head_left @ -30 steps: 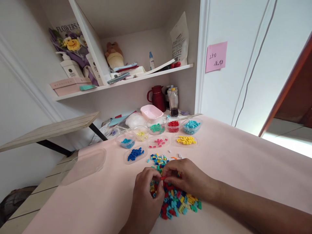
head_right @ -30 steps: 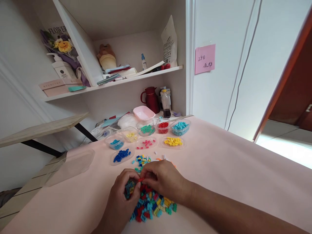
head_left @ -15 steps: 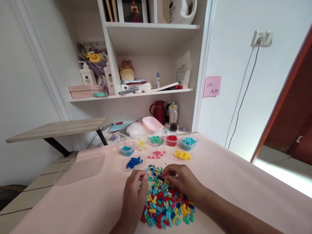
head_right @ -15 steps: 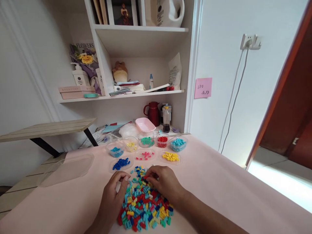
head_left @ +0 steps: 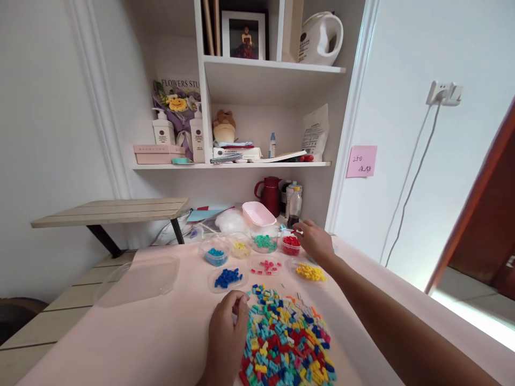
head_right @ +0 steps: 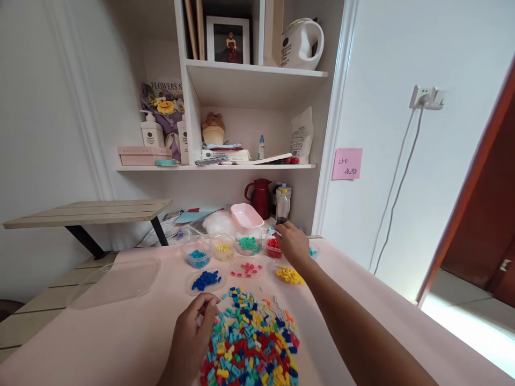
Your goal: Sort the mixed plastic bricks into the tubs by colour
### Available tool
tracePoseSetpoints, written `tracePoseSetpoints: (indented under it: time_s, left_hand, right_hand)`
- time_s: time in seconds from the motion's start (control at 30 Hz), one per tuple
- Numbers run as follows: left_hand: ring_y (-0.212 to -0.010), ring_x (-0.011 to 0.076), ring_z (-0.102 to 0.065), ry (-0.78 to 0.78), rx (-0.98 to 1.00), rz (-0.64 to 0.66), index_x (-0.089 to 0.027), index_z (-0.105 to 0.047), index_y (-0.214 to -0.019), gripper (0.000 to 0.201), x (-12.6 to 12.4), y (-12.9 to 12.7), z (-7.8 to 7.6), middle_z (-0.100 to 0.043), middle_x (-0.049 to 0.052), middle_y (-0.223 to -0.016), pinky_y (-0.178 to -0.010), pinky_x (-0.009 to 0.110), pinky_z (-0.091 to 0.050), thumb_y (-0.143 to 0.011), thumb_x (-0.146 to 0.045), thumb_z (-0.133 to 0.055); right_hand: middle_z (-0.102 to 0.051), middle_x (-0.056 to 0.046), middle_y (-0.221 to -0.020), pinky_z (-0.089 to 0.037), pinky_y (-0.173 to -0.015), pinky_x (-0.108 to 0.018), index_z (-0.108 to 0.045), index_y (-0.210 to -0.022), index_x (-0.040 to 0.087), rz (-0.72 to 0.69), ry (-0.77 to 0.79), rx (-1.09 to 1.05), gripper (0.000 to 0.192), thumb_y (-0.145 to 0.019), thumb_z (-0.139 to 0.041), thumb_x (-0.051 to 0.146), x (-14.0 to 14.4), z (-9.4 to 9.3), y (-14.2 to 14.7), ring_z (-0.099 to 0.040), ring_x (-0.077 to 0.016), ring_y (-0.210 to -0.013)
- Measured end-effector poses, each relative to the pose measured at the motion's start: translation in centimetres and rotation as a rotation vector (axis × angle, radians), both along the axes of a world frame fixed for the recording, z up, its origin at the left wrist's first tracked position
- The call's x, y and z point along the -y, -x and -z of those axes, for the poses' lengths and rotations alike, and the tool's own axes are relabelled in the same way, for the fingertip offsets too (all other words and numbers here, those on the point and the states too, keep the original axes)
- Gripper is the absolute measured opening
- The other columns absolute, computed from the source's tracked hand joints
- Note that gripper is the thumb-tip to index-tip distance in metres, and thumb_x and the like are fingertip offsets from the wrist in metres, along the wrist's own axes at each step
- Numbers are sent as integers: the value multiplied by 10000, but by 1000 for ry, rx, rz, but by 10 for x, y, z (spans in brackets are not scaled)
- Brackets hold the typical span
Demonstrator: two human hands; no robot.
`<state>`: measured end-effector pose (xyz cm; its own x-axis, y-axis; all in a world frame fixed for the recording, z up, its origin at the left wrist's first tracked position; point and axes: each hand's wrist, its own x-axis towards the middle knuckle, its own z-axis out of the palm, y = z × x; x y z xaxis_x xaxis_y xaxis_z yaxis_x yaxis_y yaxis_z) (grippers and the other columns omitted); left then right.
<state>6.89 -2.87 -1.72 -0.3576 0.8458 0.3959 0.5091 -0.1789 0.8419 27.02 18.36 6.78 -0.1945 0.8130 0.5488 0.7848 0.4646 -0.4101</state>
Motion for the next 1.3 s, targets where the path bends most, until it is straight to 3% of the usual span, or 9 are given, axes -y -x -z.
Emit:
tracePoseSetpoints:
  time_s: [0.1,0.2,0.4,0.53,0.67,0.87,1.07,1.3]
  left_hand:
    - [-641,164,-607,26,78,-11,-212,-628,-852,277,-2,3,0,-623,-2,-670,-588,223,-471,-885,-425,-454]
    - [-616,160,-598,41,118,-23,-210,-629,-834,273,-2,4,-2,-615,-6,-638,-559,214,-466,-870,-430,-472]
    - [-607,155,-598,57,70,-9,-211,-633,-849,268,-2,3,-4,-631,-5,-657,-567,222,-474,-874,-421,-468]
    - [-739,176,-644,46,-50,53,-212,-647,-891,216,0,-2,-8,-678,25,-806,-639,238,-500,-870,-365,-496]
    - [-863,182,-638,-22,-260,195,-222,-656,-915,170,5,-10,-12,-669,39,-899,-761,262,-498,-875,-247,-493]
    - [-873,182,-629,-37,-430,385,-242,-706,-863,338,6,-14,-11,-631,53,-918,-779,297,-507,-828,-75,-414]
    - [-962,225,-609,54,-564,325,-242,-725,-947,367,1,-15,-8,-643,80,-993,-833,377,-511,-806,-64,-436]
    - [-948,224,-612,68,-591,222,-240,-710,-1005,325,-2,-13,-7,-651,79,-982,-828,389,-522,-860,-152,-432]
  right_hand:
    - [-626,-117,-1098,-423,-697,-320,-654,-1082,193,44,70,-92,300,-806,-548,249,-12,6,-8,-612,-256,-911]
    - [-666,-93,-949,-454,-685,-312,-637,-1077,173,-4,174,-198,299,-857,-477,297,-3,16,-15,-641,-215,-817]
    - [-657,-35,-732,-428,-488,-229,-654,-907,155,-284,446,-340,293,-857,-474,381,50,37,-18,-600,-130,-562]
    - [-638,-15,-699,-428,-514,-226,-681,-877,156,-515,636,-354,215,-804,-556,316,75,45,-20,-568,-117,-558]
    - [-663,-19,-779,-448,-603,-244,-721,-864,192,-615,533,-142,159,-779,-595,238,86,45,-19,-586,-137,-659]
    - [-637,-22,-902,-445,-724,-237,-739,-902,252,-786,372,94,191,-812,-589,174,105,49,-8,-599,-140,-796]
    - [-591,-39,-962,-430,-724,-253,-703,-1006,279,-739,225,274,266,-879,-495,173,122,54,3,-593,-159,-828]
    - [-615,-53,-1002,-443,-766,-267,-686,-1034,249,-633,174,197,280,-864,-491,143,109,54,-2,-603,-174,-869]
